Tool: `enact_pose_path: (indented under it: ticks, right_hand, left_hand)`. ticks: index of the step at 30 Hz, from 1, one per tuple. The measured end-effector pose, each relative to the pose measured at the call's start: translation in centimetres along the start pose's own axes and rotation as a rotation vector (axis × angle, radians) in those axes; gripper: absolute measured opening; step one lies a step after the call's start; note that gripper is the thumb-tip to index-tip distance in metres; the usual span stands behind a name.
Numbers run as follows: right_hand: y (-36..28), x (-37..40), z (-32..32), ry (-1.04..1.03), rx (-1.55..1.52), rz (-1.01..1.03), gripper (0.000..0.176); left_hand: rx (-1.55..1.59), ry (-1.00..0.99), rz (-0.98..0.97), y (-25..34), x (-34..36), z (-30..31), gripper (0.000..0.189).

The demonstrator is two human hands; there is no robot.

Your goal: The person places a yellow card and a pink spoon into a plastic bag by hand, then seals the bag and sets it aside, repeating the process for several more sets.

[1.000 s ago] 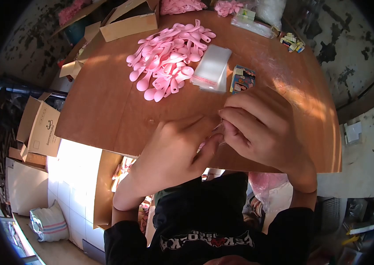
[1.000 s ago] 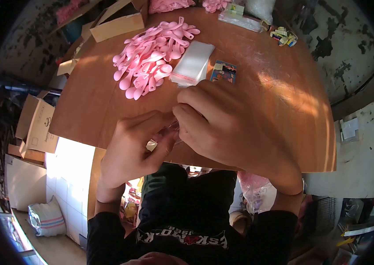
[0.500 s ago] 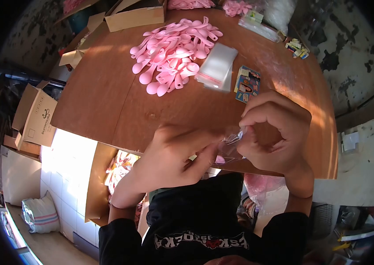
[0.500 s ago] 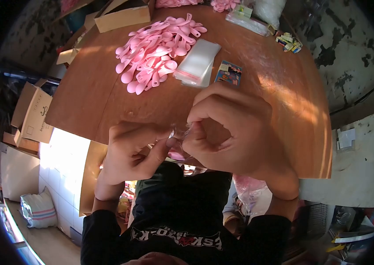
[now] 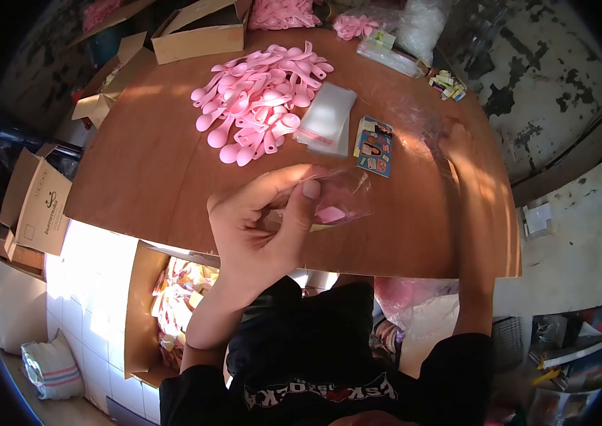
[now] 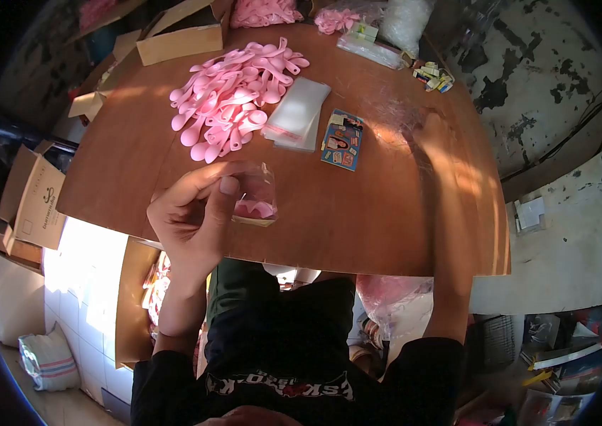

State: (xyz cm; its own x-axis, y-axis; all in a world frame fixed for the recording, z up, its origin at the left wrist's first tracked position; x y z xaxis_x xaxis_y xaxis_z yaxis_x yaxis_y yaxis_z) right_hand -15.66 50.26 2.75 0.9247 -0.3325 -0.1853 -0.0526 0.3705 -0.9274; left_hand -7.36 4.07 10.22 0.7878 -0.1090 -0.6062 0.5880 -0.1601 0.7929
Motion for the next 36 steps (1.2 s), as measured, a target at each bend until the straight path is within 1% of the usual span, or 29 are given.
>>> enact_pose_path:
  ticks: [1, 2, 3, 5, 6, 7, 9, 11, 12, 13, 14, 15, 17, 18, 19, 20, 21, 22, 23, 24, 25, 27, 28, 29, 31, 32, 34, 35, 36]
  right_hand:
    - [1.1, -0.1, 1.6, 0.159, 0.271, 0.033, 0.033]
    - [0.4, -0.2, 2.7, 0.312, 0.541, 0.074, 0.038]
    - [-1.3, 0.5, 1.7, 0.301, 0.540, 0.087, 0.038]
    - [-7.2, 4.7, -3.3, 0.134, 0.314, 0.084, 0.045]
    - [-9.1, 6.5, -6.3, -0.053, 0.150, 0.084, 0.046]
    - [-11.1, 8.5, -9.3, -0.238, -0.014, 0.083, 0.047]
    - [-18.0, 14.5, -15.1, -0.593, -0.031, 0.436, 0.047]
    - [-20.8, 17.1, -16.8, -0.439, -0.015, 0.566, 0.033]
    - [-20.7, 17.6, -17.6, -0.434, -0.012, 0.562, 0.033]
    - [-19.9, 17.5, -17.8, -0.396, -0.068, 0.489, 0.027]
    - [-19.3, 17.3, -17.6, -0.359, -0.126, 0.417, 0.020]
    - [-19.4, 17.2, -17.5, -0.357, -0.129, 0.416, 0.020]
    - [-22.8, 17.7, -15.7, -0.195, -0.028, 0.698, 0.010]
    - [-23.6, 18.2, -14.2, -0.095, -0.163, 0.712, 0.007]
    - [-24.1, 18.0, -13.9, -0.093, -0.169, 0.722, 0.007]
    - [-24.9, 18.1, -14.0, -0.145, -0.100, 0.769, 0.007]
    - [-25.3, 18.1, -14.4, -0.200, -0.028, 0.812, 0.007]
    - [-24.4, 17.3, -15.7, -0.360, -0.085, 0.726, 0.009]
    - [-24.3, 17.3, -15.7, -0.355, -0.086, 0.729, 0.009]
    - [-23.9, 17.0, -15.9, -0.362, -0.065, 0.695, 0.009]
    - [-23.5, 16.7, -16.2, -0.372, -0.044, 0.660, 0.010]
    - [-22.7, 16.3, -16.6, -0.397, -0.062, 0.633, 0.013]
    - [-22.1, 16.2, -16.9, -0.420, -0.081, 0.601, 0.015]
    - [-21.8, 16.4, -17.1, -0.418, -0.082, 0.599, 0.015]
    - [-18.9, 15.5, -17.2, -0.341, -0.418, 0.247, 0.022]
    - [-18.7, 15.7, -17.4, -0.340, -0.418, 0.245, 0.022]
    - [-17.5, 15.6, -17.4, -0.292, -0.490, 0.179, 0.028]
    - [-16.8, 15.4, -17.3, -0.289, -0.491, 0.178, 0.028]
    - [-15.3, 15.2, -17.7, -0.334, -0.444, 0.130, 0.027]
  left_hand:
    - [0.040, -0.001, 0.041, -0.5, 0.0, -0.1, 0.016]
    - [0.023, -0.009, 0.078, -0.4, -0.1, -0.2, 0.016]
    - [0.018, 0.006, 0.074, -0.5, -0.3, -0.3, 0.016]
    - [-0.029, -0.091, 0.051, -0.9, -0.7, -1.9, 0.015]
    - [-0.072, -0.139, 0.051, -1.0, -1.0, -2.7, 0.014]
    - [-0.075, -0.142, 0.050, -1.2, -1.3, -3.2, 0.014]
    - [0.028, -0.126, 0.074, -2.1, -1.7, -4.3, 0.011]
    - [0.031, -0.128, 0.061, -2.6, -2.0, -5.1, 0.009]
    - [0.051, -0.096, 0.062, -2.6, -2.1, -5.2, 0.009]
    - [0.070, -0.063, 0.065, -2.6, -2.0, -5.0, 0.009]
    - [0.074, -0.123, 0.136, -3.1, -1.8, -5.2, 0.013]
    - [0.072, -0.126, 0.136, -3.1, -1.7, -5.0, 0.013]
    - [0.087, -0.105, 0.001, -1.6, -1.8, -4.4, 0.032]
    - [0.081, -0.106, -0.009, -1.7, -1.9, -4.0, 0.032]
    - [0.040, -0.152, -0.098, -1.3, -1.7, -3.9, 0.045]
    - [0.001, -0.195, -0.184, -0.8, -1.4, -3.9, 0.058]
    - [-0.001, -0.190, -0.187, -1.0, -1.4, -3.8, 0.058]
    - [-0.071, -0.266, -0.161, -1.5, -1.2, -4.5, 0.060]
    - [-0.141, -0.347, -0.137, -2.0, -1.1, -5.3, 0.061]
    - [-0.147, -0.396, -0.027, -2.8, -0.8, -5.6, 0.059]
    - [-0.147, -0.395, -0.033, -2.8, -0.6, -5.5, 0.059]
    - [-0.149, -0.467, 0.129, -5.4, 0.6, -5.7, 0.057]
    - [-0.146, -0.441, 0.051, -5.2, 0.7, -5.8, 0.053]
    - [-0.146, -0.444, 0.053, -5.4, 1.1, -5.8, 0.053]
    - [-0.088, -0.417, 0.175, -5.9, 1.4, -5.5, 0.050]
    - [-0.087, -0.418, 0.176, -6.0, 1.5, -5.4, 0.050]
    - [-0.082, -0.424, 0.295, -7.5, 2.1, -5.1, 0.048]
    - [-0.082, -0.427, 0.296, -7.9, 2.2, -5.0, 0.048]
    - [-0.060, -0.424, 0.304, -8.4, 2.2, -5.0, 0.047]
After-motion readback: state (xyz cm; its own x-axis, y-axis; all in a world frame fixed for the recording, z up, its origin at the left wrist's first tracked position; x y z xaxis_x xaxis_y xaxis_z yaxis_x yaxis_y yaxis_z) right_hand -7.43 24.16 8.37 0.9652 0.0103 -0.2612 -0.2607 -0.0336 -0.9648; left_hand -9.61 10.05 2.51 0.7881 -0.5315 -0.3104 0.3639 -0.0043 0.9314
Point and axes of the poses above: each hand's wrist, its own x-axis away from the middle knuckle, its own z-axis out of the back of the hand, y = z × x, the point moved 10 cm from there along -x, towards the middle knuckle, and after that the axes turned 9 degrees about -x, right-handed, at the moved point
